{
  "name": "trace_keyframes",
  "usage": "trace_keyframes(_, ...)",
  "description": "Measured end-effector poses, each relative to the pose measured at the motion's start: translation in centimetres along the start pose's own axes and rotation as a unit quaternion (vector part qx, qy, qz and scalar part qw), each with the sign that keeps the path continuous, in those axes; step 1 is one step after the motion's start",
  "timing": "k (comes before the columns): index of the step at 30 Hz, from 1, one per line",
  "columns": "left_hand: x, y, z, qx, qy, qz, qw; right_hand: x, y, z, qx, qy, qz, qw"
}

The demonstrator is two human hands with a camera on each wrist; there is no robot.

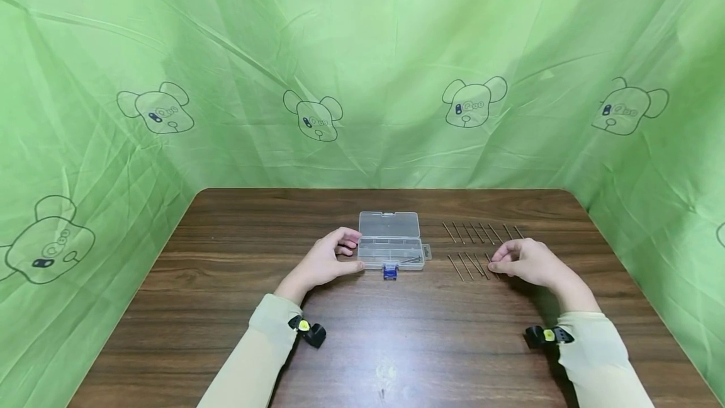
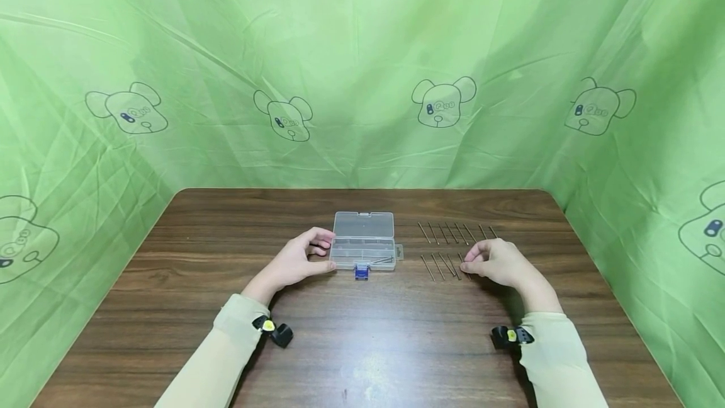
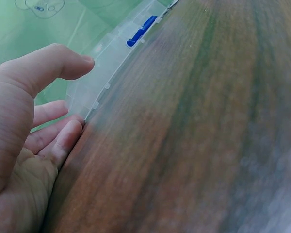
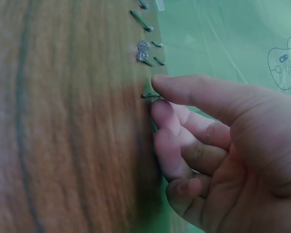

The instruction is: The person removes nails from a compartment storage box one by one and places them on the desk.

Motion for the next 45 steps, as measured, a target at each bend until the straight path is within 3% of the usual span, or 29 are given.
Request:
trace_keyframes(7,0.1,0.0,0.0,-0.002,0.003,-0.001,1.0,0.7,0.9,-0.2,-0.019,0.009,-0.018,1.0)
trace_keyframes(18,0.2,0.0,0.1,-0.001,0.001,0.0,1.0,3.3,1.8,-0.1,-0.069,0.071,0.017,0.995)
trace_keyframes(25,0.1,0.0,0.1,-0.005,-0.002,-0.008,1.0,5.6,1.0,0.5,-0.098,0.116,0.033,0.988)
trace_keyframes(38,0.3,0.0,-0.2,0.003,0.005,0.0,1.0,12.2,-2.5,2.1,-0.026,0.186,0.04,0.981)
trace_keyframes(45,0.3,0.0,0.1,0.005,-0.002,0.008,1.0,14.3,-3.3,4.2,-0.004,0.208,0.048,0.977)
Point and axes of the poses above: each hand's wrist, its own z-axis towards the middle knuckle, its own y-axis out of the back of the hand, x = y × z, the point moved 5 cm from there along z, towards the middle knuckle, and after that the axes turned 4 degrees about y, right-handed, at the moved point
